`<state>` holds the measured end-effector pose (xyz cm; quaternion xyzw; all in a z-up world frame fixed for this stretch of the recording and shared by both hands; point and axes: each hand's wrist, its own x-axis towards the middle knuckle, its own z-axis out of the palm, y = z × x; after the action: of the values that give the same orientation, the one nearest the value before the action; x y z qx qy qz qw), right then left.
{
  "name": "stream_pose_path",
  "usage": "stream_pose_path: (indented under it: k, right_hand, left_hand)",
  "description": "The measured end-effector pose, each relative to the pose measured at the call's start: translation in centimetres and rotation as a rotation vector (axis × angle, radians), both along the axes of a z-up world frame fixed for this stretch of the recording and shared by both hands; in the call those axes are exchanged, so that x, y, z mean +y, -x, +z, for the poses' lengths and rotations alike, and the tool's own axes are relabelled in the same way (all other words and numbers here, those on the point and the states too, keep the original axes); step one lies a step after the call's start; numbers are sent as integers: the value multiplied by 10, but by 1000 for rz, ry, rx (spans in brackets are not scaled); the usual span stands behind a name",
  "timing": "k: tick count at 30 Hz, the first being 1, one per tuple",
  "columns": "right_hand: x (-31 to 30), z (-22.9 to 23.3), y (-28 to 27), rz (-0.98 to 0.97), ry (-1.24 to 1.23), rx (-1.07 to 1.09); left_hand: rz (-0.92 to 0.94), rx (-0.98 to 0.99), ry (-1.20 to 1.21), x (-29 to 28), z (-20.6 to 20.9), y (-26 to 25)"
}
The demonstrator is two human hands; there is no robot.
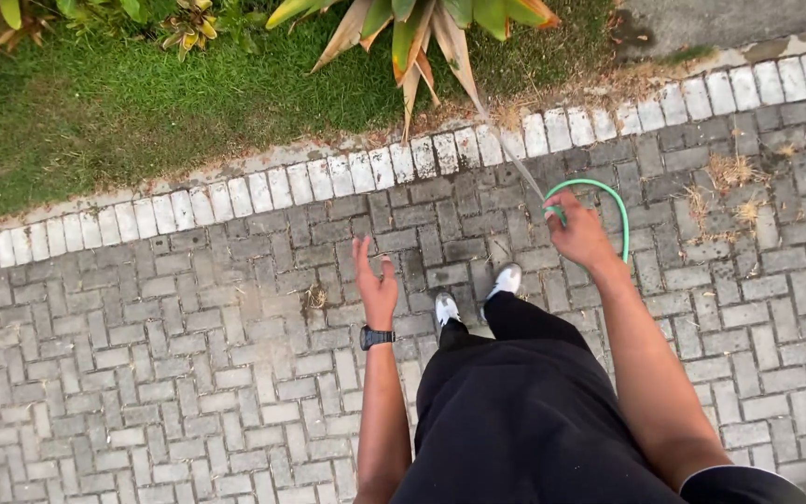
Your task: Watering various garden plants with a hose.
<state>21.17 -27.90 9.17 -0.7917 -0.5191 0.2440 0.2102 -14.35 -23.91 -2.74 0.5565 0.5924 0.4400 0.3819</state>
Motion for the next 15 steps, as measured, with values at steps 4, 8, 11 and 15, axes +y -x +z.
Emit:
stream_pose_path:
  k: [4,8,11,15]
  right_hand:
    - [-11,-44,-29,-45,-92,-30]
    - [-18,-66,-54,5,-104,66]
    - [-24,-90,-85,45,-165,106]
    - [-32,-109,-124,70,-222,114]
  left_hand:
    - [-2,45,-8,-8,12,-15]
    - [27,96,-54,-17,20,-36]
    - [71,112,-85,-24,22,-65]
    - [86,136,-75,-38,49,-113]
